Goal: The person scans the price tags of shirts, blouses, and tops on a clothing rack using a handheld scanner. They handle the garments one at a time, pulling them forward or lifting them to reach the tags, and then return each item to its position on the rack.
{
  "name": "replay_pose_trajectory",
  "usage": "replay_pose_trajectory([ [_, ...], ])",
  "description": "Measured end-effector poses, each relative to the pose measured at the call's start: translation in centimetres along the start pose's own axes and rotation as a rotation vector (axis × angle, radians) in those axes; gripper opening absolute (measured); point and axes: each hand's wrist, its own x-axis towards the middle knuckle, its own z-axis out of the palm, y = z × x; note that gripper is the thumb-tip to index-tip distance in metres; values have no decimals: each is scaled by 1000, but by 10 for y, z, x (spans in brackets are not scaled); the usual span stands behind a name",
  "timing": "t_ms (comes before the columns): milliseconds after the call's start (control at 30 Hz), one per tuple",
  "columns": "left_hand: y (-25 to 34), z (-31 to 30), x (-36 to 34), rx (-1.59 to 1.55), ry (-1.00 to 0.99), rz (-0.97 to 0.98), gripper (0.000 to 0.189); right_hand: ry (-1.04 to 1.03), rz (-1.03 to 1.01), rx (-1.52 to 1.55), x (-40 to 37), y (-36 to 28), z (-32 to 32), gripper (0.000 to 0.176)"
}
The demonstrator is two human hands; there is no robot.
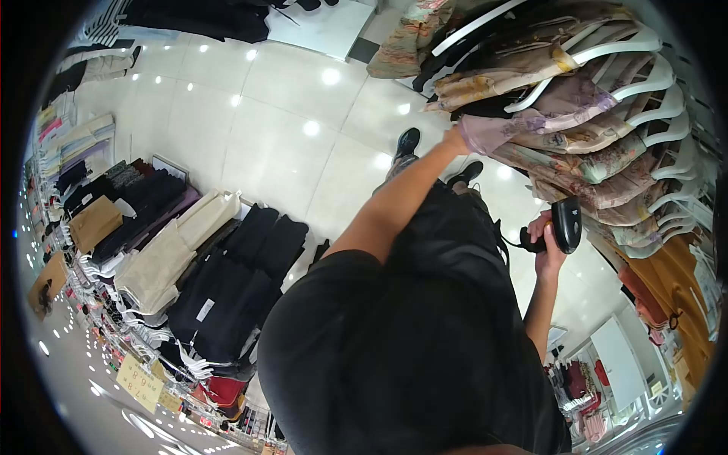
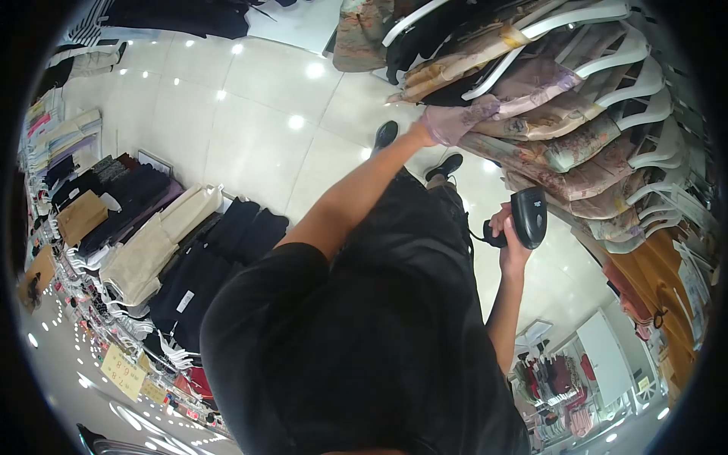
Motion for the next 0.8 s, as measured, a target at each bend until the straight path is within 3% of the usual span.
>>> replay_pose_trajectory([
  [267, 31, 54, -8, -246, 92, -50, 60, 68, 8, -14, -13, -2, 6, 27],
  [400, 58, 23, -31, -225, 170, 58, 50, 91, 7, 6, -14, -2, 9, 29],
  [500, 73, 15, -50, -169, 49, 47, 48, 74, 4, -18, -15, -1, 10, 24],
  [567, 96, -18, -58, -60, -341, -28, 46, 76, -1, -26, -13, -4, 9, 25],
  [800, 92, -6, -77, -21, -458, 70, 49, 104, -16, -29, -15, -3, 9, 25],
])
